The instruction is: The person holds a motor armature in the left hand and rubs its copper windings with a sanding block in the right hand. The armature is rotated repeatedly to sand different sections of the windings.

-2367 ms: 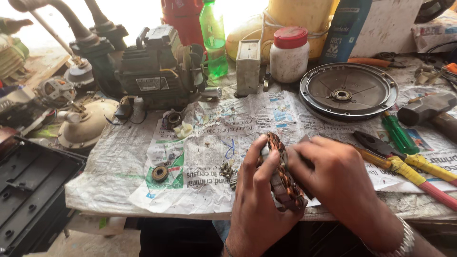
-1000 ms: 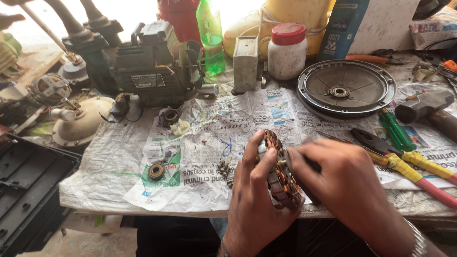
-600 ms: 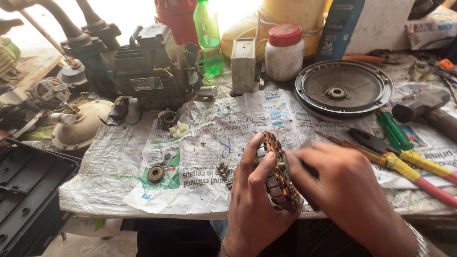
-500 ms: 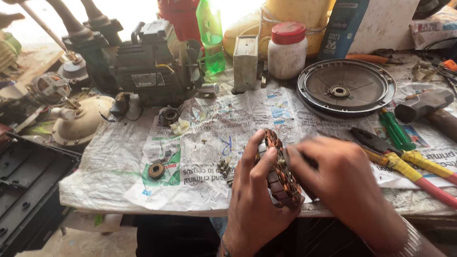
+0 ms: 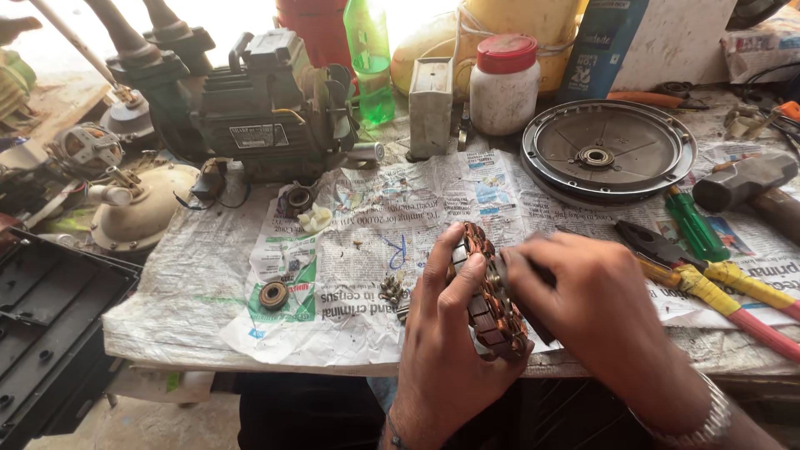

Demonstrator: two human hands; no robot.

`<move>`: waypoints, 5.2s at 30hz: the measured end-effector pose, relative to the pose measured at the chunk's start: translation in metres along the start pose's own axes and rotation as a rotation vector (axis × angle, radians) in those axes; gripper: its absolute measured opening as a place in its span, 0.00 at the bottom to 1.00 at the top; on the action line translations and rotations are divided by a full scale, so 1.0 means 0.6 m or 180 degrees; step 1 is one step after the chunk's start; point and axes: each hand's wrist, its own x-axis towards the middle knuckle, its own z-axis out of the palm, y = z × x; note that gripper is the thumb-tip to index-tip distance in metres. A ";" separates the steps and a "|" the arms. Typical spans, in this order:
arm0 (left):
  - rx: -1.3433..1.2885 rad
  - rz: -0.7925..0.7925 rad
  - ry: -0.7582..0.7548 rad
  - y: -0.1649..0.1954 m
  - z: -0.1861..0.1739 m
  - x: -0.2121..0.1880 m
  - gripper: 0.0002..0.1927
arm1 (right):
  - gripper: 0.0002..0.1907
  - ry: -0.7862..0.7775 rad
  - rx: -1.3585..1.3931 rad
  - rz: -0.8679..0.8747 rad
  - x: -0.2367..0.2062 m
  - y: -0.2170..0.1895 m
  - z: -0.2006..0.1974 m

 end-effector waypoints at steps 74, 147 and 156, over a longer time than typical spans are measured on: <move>0.0094 0.0101 0.0040 0.004 -0.004 0.005 0.46 | 0.12 0.0044 0.0151 0.0029 -0.014 0.013 0.007; 0.0026 0.0082 0.0132 0.008 -0.004 0.009 0.46 | 0.12 -0.0016 -0.0024 0.0076 0.001 -0.007 0.005; 0.0057 0.0032 0.0054 0.009 -0.005 0.007 0.45 | 0.12 0.0055 0.0137 -0.0122 -0.017 0.005 0.003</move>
